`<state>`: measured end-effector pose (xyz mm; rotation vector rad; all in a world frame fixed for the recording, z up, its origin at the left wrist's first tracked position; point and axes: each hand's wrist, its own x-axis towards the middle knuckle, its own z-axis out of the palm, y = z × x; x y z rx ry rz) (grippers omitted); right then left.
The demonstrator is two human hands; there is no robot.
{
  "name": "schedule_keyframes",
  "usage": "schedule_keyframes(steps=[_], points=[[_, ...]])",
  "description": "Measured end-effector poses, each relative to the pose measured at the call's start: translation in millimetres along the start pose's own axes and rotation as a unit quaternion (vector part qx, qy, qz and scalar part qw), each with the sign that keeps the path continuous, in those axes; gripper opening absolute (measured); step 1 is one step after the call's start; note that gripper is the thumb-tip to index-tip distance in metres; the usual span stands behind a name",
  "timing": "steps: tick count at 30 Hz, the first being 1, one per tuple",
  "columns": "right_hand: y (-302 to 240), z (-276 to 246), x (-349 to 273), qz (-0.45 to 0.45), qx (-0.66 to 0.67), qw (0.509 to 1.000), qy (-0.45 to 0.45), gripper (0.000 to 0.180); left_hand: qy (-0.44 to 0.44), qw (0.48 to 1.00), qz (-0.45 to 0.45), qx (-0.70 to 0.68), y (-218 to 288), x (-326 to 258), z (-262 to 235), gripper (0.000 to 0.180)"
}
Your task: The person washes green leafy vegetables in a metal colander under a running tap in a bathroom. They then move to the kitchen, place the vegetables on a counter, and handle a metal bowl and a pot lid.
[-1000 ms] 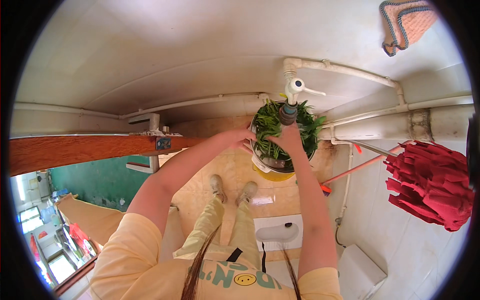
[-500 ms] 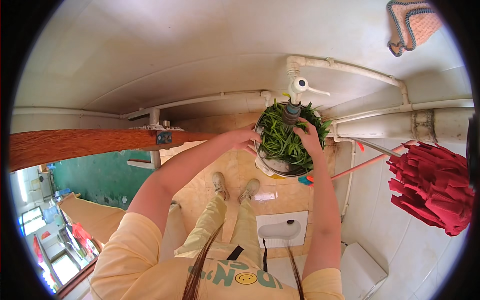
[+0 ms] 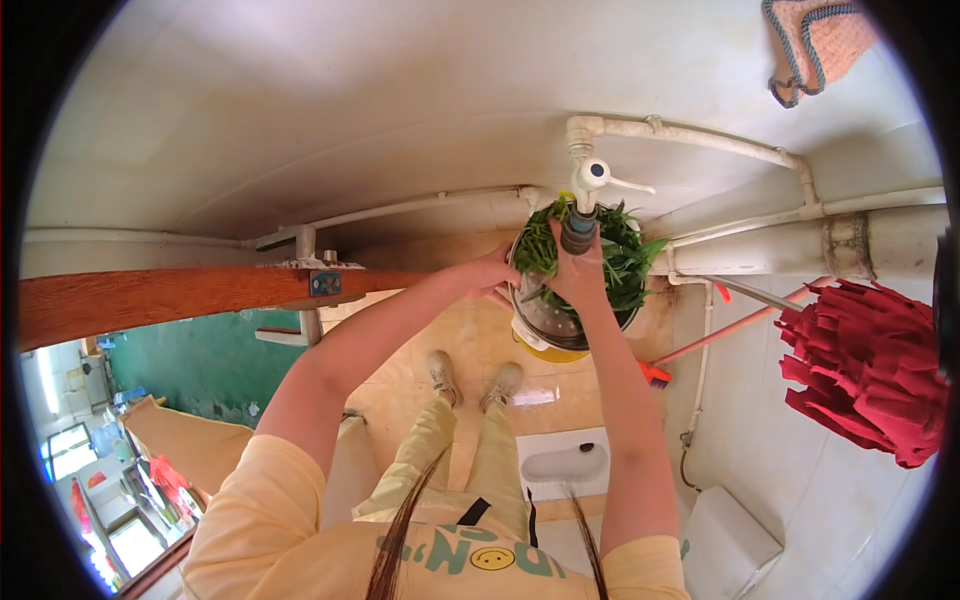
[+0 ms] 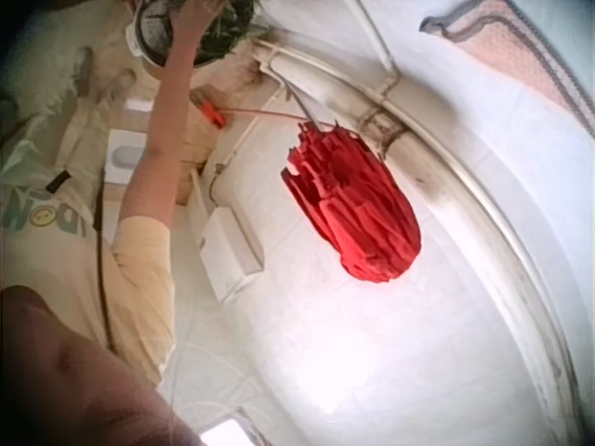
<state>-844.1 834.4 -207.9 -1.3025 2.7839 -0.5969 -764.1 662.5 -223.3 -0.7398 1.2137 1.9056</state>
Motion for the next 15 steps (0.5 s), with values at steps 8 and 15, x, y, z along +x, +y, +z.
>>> schedule_keyframes(steps=[8,15], points=[[-2,21,-12,0.198,0.13,0.971,-0.025,0.055,0.021,0.997,0.014,-0.07,-28,4,-5,0.074],[21,3,-44,0.41,0.651,0.629,0.114,0.043,0.089,0.992,0.021,-0.084,-51,4,-6,0.071]])
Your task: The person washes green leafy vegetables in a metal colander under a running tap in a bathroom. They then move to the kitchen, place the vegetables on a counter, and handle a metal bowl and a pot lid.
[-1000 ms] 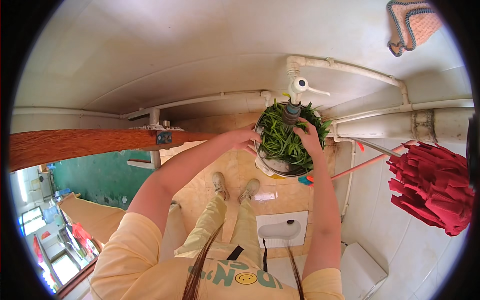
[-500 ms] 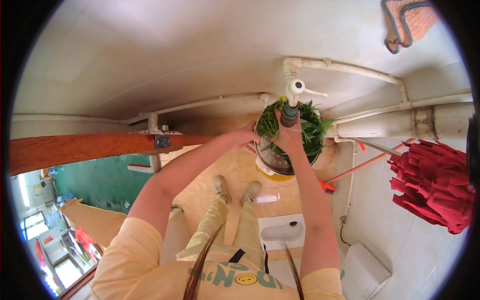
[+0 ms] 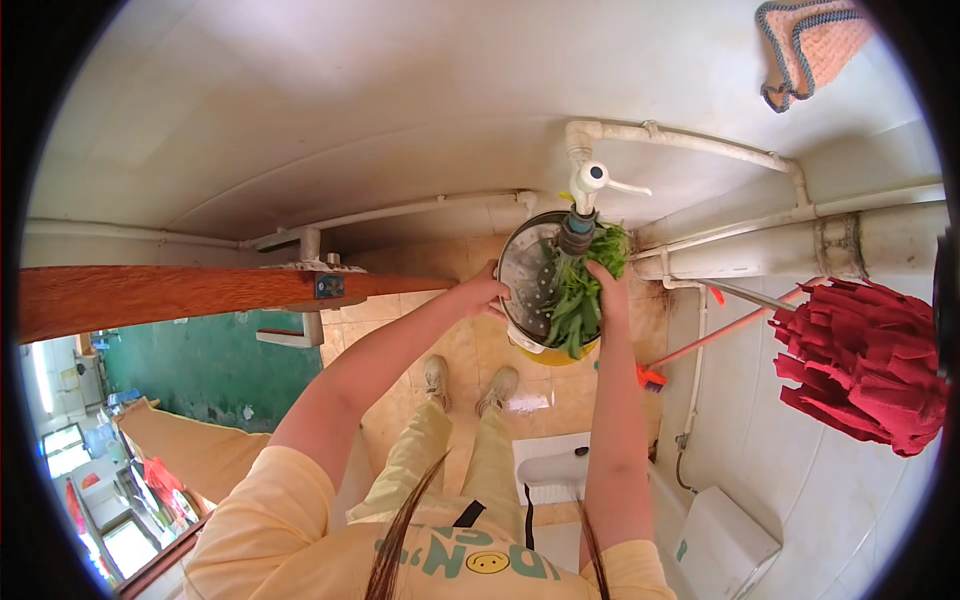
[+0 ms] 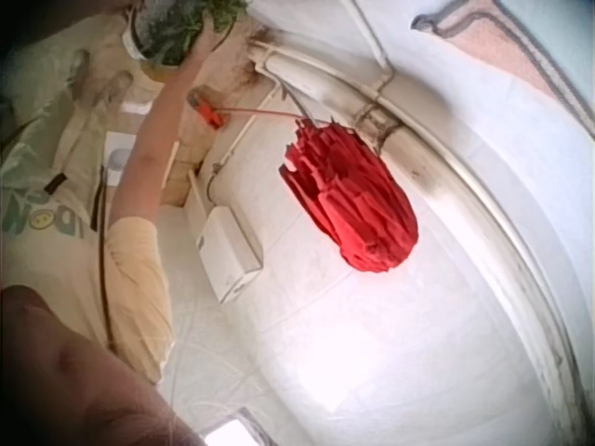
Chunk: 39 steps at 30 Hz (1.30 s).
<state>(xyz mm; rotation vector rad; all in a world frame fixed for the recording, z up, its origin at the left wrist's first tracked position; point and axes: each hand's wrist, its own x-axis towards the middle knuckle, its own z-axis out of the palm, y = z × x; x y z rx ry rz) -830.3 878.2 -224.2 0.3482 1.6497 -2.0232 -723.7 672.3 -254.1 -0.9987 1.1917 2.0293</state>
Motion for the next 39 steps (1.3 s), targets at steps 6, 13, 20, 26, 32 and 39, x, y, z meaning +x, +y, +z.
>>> schedule_keyframes(steps=[6,13,20,26,32,39], points=[[-7,-20,-20,0.114,0.213,0.97,-0.009,0.036,-0.024,0.997,0.034,-0.064,-8,2,12,0.075],[-23,-45,-33,-0.019,0.296,0.952,-0.072,0.037,-0.036,0.994,0.046,-0.089,-20,2,17,0.079],[-48,-48,-38,-0.077,0.319,0.936,-0.123,0.04,0.002,0.997,0.047,-0.067,-20,-6,22,0.081],[-46,-56,-37,-0.103,0.291,0.947,-0.086,0.039,0.01,0.993,0.096,-0.067,-27,-2,17,0.077],[-65,-66,-47,-0.14,0.263,0.954,-0.022,0.038,0.102,0.994,-0.013,0.045,10,21,75,0.049],[-97,-92,-80,-0.197,0.252,0.945,0.061,0.035,0.163,0.847,0.18,0.473,49,40,125,0.051]])
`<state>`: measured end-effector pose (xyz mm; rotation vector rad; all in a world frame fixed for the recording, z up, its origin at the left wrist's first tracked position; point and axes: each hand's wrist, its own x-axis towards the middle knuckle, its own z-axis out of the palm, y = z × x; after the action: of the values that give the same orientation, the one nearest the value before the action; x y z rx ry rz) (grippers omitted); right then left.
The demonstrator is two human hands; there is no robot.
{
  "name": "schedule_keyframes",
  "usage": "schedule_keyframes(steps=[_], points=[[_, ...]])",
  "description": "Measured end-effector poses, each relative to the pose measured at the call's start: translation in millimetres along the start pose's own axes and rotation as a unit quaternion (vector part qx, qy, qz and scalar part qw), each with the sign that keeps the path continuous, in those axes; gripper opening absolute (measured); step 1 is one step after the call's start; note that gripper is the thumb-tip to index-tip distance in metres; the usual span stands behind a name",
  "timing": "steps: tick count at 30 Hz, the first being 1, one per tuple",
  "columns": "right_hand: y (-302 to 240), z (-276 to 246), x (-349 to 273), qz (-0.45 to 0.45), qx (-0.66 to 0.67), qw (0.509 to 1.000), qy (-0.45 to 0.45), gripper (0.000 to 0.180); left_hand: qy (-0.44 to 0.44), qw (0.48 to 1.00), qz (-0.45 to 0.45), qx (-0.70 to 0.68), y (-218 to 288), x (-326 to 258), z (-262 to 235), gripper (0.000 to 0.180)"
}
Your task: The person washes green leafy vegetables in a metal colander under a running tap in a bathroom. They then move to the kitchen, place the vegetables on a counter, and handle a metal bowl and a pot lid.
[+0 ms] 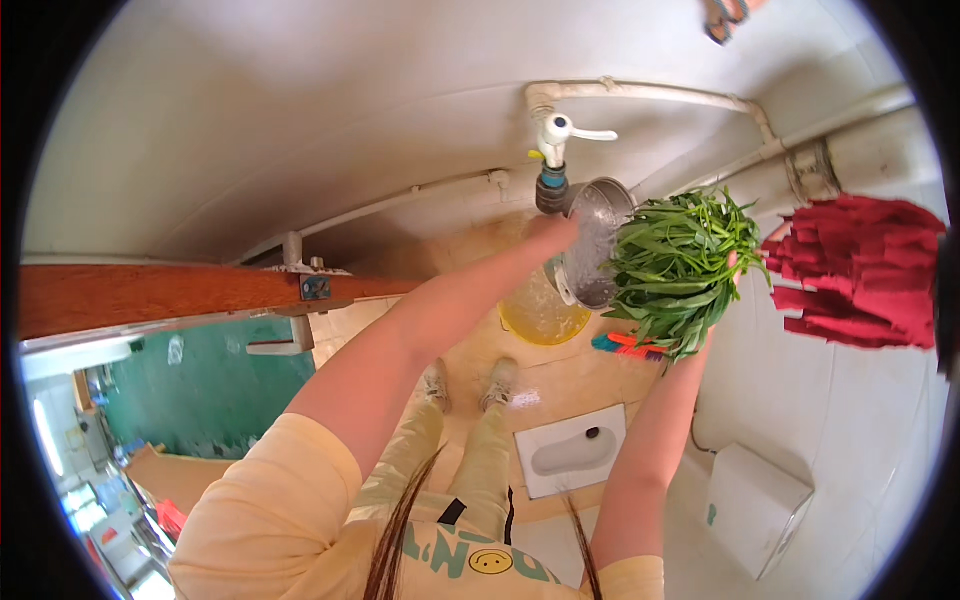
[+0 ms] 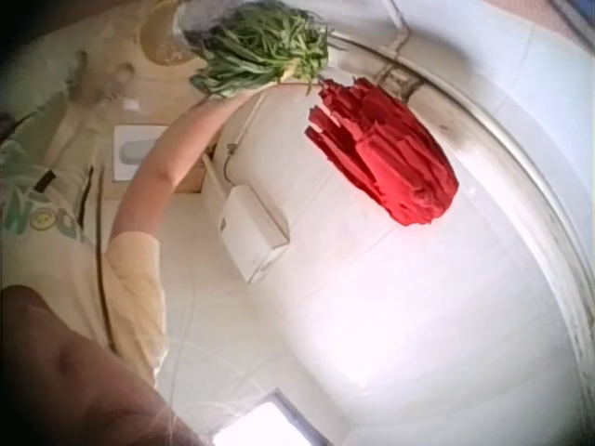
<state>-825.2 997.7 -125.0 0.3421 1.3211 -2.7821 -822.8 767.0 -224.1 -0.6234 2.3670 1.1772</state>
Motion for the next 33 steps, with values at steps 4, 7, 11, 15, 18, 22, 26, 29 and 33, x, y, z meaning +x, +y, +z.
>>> schedule_keyframes(steps=[4,7,11,15,18,22,26,29,33], points=[[-14,-17,-5,-0.013,0.002,0.999,0.038,0.027,-0.038,0.994,-0.033,-0.099,-4,-15,-17,0.049],[-1,-10,-18,-0.01,0.004,1.0,0.016,0.027,0.017,0.975,-0.045,-0.218,-44,-29,-16,0.058],[47,7,-21,0.096,0.053,0.994,-0.004,0.033,0.017,0.965,-0.002,-0.261,-88,-45,-15,0.058],[114,24,-19,0.211,0.095,0.973,-0.012,0.036,-0.06,0.942,-0.017,-0.331,-84,-73,-21,0.057],[140,15,-4,0.229,-0.008,0.973,0.038,0.044,-0.036,0.931,-0.023,-0.363,-77,-94,-25,0.056],[145,48,-7,-0.147,-0.517,0.843,-0.022,0.055,-0.001,0.93,-0.004,-0.368,-103,-82,-21,0.054],[167,75,-26,-0.106,-0.842,0.524,-0.076,0.063,-0.016,0.922,0.003,-0.387,-84,-80,-10,0.055],[182,75,-42,-0.237,-0.789,0.522,-0.22,0.061,-0.075,0.86,-0.104,-0.494,-106,-55,11,0.054],[152,37,-9,-0.133,-0.571,0.771,-0.248,0.062,-0.041,0.853,-0.102,-0.51,-112,-57,13,0.052]])
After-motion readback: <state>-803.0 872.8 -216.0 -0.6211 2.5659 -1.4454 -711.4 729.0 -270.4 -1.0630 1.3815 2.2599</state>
